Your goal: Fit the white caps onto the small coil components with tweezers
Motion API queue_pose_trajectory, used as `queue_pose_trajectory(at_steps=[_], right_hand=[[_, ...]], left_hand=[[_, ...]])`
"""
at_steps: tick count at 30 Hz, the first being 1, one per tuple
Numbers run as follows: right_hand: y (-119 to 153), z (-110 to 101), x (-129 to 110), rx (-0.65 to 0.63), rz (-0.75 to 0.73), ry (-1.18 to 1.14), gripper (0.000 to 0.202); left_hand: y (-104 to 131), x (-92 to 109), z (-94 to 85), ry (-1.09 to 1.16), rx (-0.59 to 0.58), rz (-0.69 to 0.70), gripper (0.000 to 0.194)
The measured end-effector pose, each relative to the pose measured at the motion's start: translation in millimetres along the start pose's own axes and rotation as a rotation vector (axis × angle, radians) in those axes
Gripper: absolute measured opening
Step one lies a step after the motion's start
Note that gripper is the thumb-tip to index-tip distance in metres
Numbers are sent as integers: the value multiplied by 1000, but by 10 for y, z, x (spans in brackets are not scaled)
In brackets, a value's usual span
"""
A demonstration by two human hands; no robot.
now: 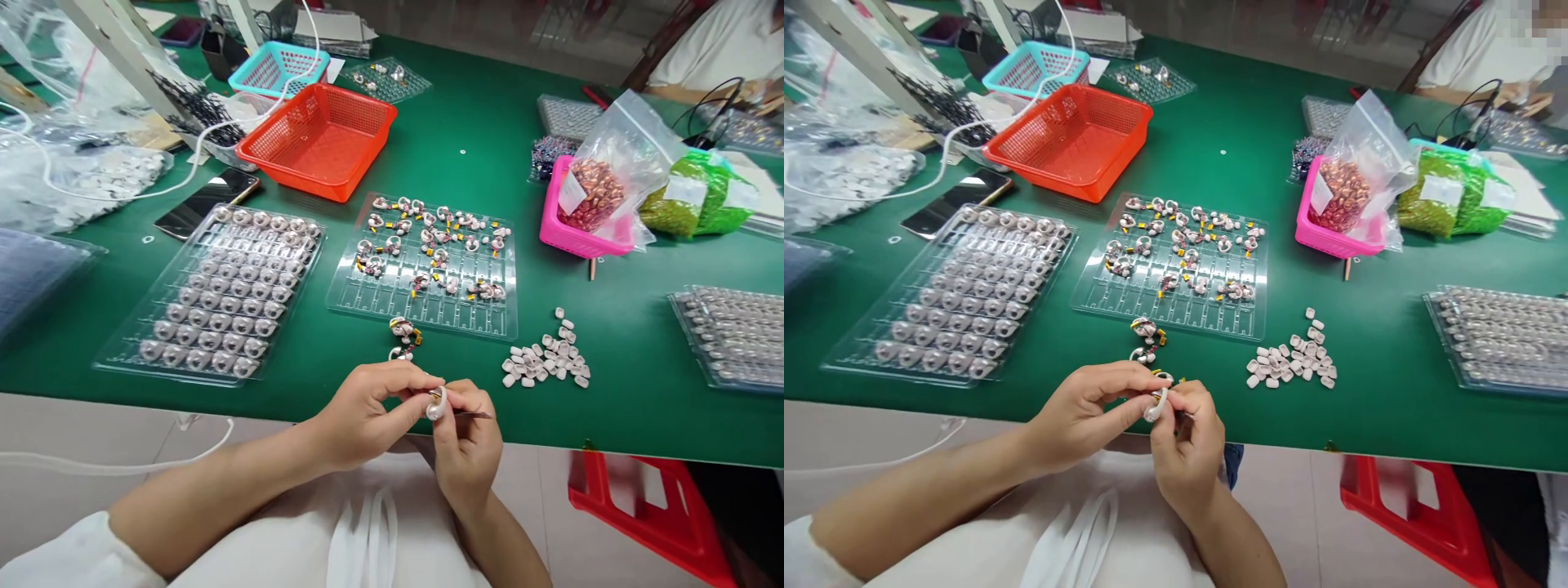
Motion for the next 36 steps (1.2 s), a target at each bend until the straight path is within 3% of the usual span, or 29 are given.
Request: queue_pose_trajectory(at_steps=[6, 10, 12, 16, 19, 26, 32, 36], right_hand=[[-53, 57, -53, -119, -29, 146, 15], [-125, -1, -189, -281, -76, 307, 18], [-199, -242, -225, -224, -69, 440, 18], [-342, -1018, -284, 150, -35, 783, 10], [-427, -1216, -221, 117, -33, 987, 14], [-539, -932, -21, -212, -110, 1262, 20], [-654, -820, 16, -219, -255, 1435, 22], [-647, -752, -48, -177, -250, 1304, 23]], left_hand=[[-1, -200, 0, 27, -44, -250, 17], [-16, -281, -22, 30, -18, -312, 15], [-21, -322, -33, 85, -3, -337, 14], [13, -529, -59, 252, 22, -465, 12], [49, -682, -51, 377, 27, -534, 11], [50, -740, -4, 583, 78, -614, 12], [15, -675, 15, 854, 104, -627, 16], [33, -684, 6, 924, 100, -641, 17]])
Point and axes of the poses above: each hand's wrist, its own y-axis away from the middle knuckle, its own z-axis out of the palm, x = y × z, the point moved 9 cm from there along -y, towards the middle knuckle, and after that the axes turned 1 degree about z, right-handed, at the moved point
